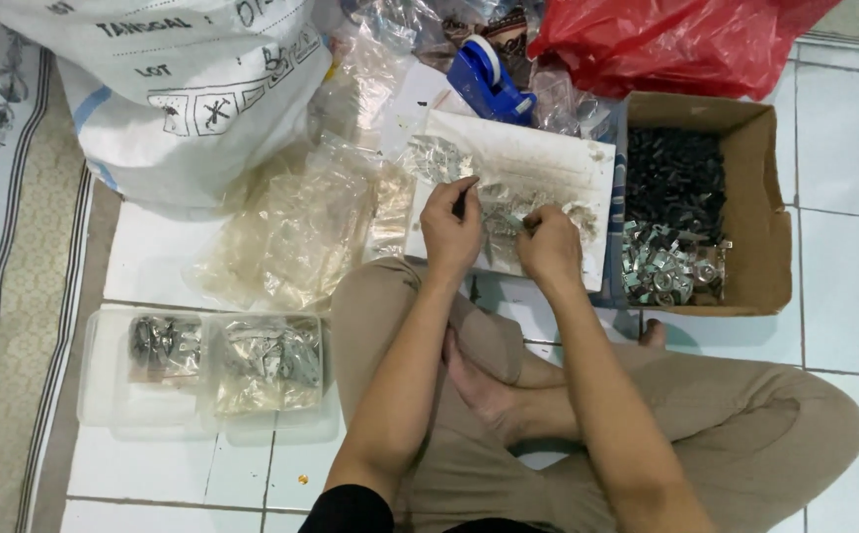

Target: Sorting small metal components from a cardboard box and placing them into small plastic bags while sitting on the floor.

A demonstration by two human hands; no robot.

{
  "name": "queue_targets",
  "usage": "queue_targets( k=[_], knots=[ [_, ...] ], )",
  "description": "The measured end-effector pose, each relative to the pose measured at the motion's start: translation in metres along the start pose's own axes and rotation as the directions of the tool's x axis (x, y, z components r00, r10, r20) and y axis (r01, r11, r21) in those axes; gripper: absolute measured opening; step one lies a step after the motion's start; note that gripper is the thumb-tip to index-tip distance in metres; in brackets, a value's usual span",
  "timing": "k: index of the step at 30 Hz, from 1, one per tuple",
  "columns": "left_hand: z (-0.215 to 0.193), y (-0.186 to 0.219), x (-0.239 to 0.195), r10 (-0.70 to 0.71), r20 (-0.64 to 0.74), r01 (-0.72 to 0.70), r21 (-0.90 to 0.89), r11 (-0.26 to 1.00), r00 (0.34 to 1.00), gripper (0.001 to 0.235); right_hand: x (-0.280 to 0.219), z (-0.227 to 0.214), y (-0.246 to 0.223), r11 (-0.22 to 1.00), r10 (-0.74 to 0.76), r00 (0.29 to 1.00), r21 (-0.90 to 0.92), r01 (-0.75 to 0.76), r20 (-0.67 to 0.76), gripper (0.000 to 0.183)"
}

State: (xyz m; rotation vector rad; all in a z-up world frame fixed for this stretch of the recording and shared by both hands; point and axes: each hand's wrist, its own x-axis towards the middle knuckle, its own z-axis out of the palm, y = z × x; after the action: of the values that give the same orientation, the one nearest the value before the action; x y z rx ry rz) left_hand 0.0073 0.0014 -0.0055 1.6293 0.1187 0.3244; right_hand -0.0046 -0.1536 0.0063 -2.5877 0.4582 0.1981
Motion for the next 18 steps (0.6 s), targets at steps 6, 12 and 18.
queue_targets(
  k=[6,12,18],
  knots=[
    [0.0,0.001,-0.002,0.006,0.026,-0.005,-0.007,1.0,1.0,0.018,-0.009,-0.006,-0.007,0.998,0.037,0.999,0.054,-0.038,0.016,0.038],
    [-0.004,0.005,-0.003,0.02,0.09,-0.024,0.043,0.999,0.996,0.019,-0.029,-0.01,-0.022,0.996,-0.081,0.995,0.038,0.084,-0.06,0.032],
    [-0.003,-0.001,-0.002,0.033,0.107,-0.036,0.025,0.999,0.994,0.02,-0.009,0.005,0.012,0.993,-0.114,0.99,-0.032,0.112,-0.079,0.027]
  ],
)
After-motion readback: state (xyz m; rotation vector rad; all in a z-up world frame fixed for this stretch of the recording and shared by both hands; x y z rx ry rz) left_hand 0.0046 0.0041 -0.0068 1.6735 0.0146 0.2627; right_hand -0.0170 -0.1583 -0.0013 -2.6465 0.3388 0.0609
